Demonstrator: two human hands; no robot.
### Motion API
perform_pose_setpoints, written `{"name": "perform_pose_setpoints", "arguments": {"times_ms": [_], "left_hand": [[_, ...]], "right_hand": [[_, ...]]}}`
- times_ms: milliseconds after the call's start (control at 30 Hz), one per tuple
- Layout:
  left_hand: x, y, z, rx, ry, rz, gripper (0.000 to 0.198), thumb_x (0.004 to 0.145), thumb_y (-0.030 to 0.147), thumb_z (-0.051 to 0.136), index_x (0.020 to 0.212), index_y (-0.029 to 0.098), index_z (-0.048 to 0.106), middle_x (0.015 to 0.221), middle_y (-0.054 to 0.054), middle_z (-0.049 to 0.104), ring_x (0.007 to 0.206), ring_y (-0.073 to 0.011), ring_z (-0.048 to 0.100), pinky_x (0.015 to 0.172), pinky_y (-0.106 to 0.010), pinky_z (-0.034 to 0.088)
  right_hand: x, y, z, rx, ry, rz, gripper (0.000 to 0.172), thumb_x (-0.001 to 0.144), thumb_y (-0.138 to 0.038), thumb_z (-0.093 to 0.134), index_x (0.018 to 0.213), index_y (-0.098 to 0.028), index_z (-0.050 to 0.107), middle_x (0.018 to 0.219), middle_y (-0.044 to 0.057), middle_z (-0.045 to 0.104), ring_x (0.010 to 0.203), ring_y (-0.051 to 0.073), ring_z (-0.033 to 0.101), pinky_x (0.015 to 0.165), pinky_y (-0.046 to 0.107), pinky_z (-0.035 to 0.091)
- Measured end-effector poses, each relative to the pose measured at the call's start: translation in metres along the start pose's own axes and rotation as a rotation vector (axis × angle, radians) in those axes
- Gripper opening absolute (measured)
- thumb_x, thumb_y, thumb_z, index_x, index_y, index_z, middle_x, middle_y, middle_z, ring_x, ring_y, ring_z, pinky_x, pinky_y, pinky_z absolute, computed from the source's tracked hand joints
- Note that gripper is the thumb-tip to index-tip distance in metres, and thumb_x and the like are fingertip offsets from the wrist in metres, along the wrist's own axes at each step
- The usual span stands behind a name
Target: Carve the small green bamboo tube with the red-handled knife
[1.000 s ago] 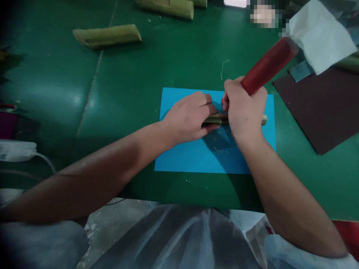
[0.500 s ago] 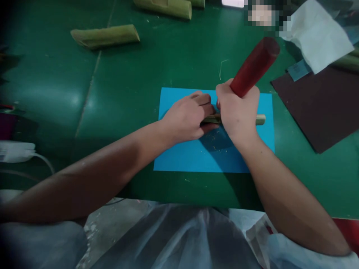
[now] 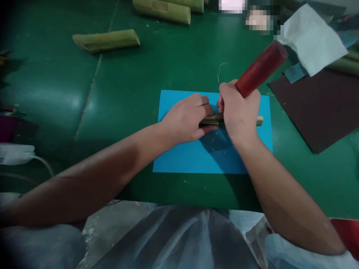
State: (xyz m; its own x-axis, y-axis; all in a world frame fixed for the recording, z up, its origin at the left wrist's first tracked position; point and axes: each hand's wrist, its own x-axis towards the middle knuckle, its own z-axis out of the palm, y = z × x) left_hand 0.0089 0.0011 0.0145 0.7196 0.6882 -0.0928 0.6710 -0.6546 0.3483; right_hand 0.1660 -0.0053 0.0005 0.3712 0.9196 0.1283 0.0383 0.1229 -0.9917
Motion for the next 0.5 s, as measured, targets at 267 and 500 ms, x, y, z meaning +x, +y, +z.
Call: {"name": "perform_pose_setpoints", "arguments": {"times_ms": [267,500], "left_hand": [[-0.001,-0.006,0.007,0.002,0.050,0.049,0.029,0.117,0.031,0.069,0.137,0.014,0.080,0.144,-0.019,0.079,0.142,-0.0418,0.075,0.116,-0.053,0.062],[-0.002,-0.011,0.012,-0.005,0.115,0.080,0.025,0.116,0.032,0.069,0.132,0.018,0.081,0.139,-0.015,0.081,0.137,-0.0383,0.076,0.109,-0.048,0.062]], "right_hand": [[0.000,0.000,-0.002,-0.063,-0.025,0.020,0.056,0.107,-0.011,0.070,0.059,-0.030,0.050,0.058,-0.003,0.043,0.056,0.017,0.040,0.064,0.039,0.039],[0.000,0.000,-0.002,-0.057,0.000,-0.008,0.051,0.100,-0.005,0.068,0.057,-0.029,0.053,0.056,-0.003,0.048,0.054,0.016,0.039,0.060,0.037,0.036]]}}
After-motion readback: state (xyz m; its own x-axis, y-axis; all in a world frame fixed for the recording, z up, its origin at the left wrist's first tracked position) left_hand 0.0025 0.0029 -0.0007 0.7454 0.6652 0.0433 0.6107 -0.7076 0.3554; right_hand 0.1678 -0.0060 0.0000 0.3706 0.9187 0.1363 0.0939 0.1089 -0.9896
